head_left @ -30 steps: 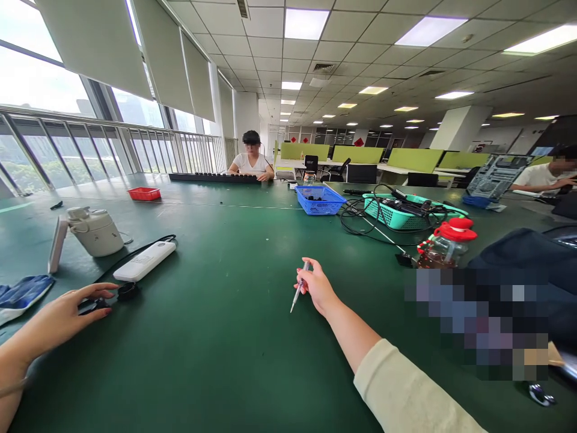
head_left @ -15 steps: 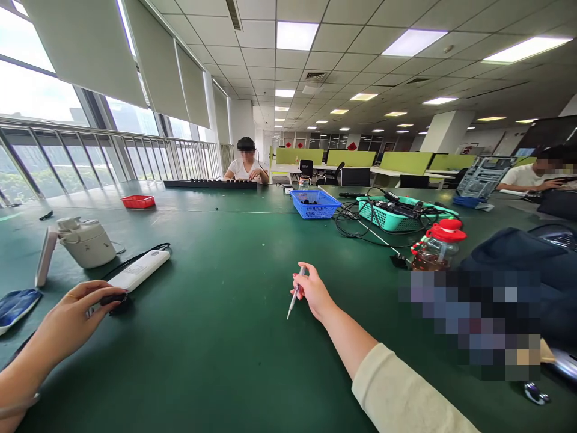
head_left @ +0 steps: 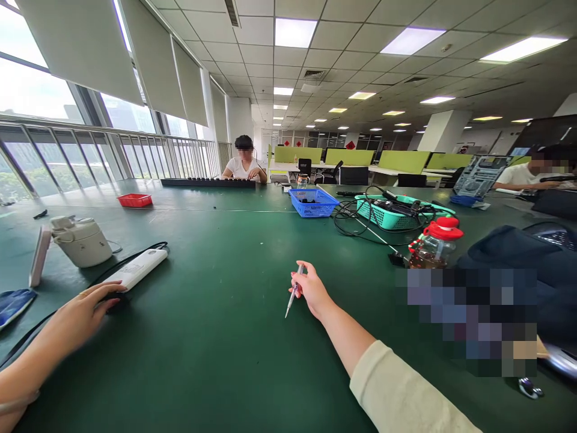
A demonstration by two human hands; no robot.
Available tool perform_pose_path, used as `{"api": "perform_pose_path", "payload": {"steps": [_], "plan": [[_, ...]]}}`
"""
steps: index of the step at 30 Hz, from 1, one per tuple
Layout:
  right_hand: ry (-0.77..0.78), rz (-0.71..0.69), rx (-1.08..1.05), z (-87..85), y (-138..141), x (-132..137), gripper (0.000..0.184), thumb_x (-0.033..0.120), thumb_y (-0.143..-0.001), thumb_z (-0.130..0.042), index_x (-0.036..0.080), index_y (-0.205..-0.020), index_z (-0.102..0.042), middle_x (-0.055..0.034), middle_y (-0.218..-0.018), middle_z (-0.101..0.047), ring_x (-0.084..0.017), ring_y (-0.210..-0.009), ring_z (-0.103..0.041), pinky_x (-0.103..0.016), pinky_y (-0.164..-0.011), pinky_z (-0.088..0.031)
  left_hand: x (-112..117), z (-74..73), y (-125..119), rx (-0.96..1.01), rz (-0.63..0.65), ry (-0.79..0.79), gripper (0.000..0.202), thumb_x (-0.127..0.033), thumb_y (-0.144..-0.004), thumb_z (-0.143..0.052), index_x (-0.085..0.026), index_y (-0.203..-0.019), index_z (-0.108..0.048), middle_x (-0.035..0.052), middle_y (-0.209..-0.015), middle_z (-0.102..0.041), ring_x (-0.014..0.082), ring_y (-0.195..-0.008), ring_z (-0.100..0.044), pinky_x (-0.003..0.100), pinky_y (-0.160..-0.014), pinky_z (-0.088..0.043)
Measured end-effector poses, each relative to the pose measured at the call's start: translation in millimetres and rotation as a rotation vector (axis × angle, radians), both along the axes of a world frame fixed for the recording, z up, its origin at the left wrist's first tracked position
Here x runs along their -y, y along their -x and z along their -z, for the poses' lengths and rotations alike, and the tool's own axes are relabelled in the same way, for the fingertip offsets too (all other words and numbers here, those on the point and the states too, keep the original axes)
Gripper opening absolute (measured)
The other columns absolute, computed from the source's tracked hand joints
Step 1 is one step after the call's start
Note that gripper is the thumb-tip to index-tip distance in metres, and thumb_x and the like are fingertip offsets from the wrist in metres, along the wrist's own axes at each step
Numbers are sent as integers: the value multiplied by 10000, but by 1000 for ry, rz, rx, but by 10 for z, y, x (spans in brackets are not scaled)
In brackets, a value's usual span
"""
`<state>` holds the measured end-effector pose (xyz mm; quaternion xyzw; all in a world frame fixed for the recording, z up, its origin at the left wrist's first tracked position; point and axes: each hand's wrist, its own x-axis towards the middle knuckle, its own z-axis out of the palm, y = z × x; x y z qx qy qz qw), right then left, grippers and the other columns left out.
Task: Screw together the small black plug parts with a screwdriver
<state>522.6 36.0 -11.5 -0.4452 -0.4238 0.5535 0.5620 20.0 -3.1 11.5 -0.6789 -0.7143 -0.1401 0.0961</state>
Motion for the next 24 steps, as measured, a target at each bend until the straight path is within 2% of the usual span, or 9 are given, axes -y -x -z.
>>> {"api": "perform_pose_path", "payload": {"steps": [9, 15, 24], "plan": [[3, 5, 3, 5, 2, -10, 549, 317, -657, -668, 235, -1148, -436, 134, -574, -532, -66, -377, -403, -365, -689, -506, -12, 23, 4, -33, 36, 33, 613, -436, -865, -260, -157, -1293, -598, 97, -1390, -574, 273, -1148, -620, 398, -1050, -441], [1, 5, -2, -14, 9, 5, 551, 319, -650, -670, 237, -1143, -438, 137, -558, -521, -71, -379, -403, -366, -682, -505, 20, 20, 41, -18, 14, 32, 583, -377, -877, -259, -193, -1315, -597, 78, -1402, -574, 277, -1145, -626, 416, -1015, -472], [-5, -10, 19, -1, -6, 10, 543, 317, -674, -651, 238, -1164, -431, 132, -566, -535, -74, -389, -411, -376, -718, -509, 37, -8, 26, -36, 0, 46, 587, -435, -862, -291, -182, -1258, -643, 91, -1351, -606, 273, -1131, -635, 409, -1039, -462]]}}
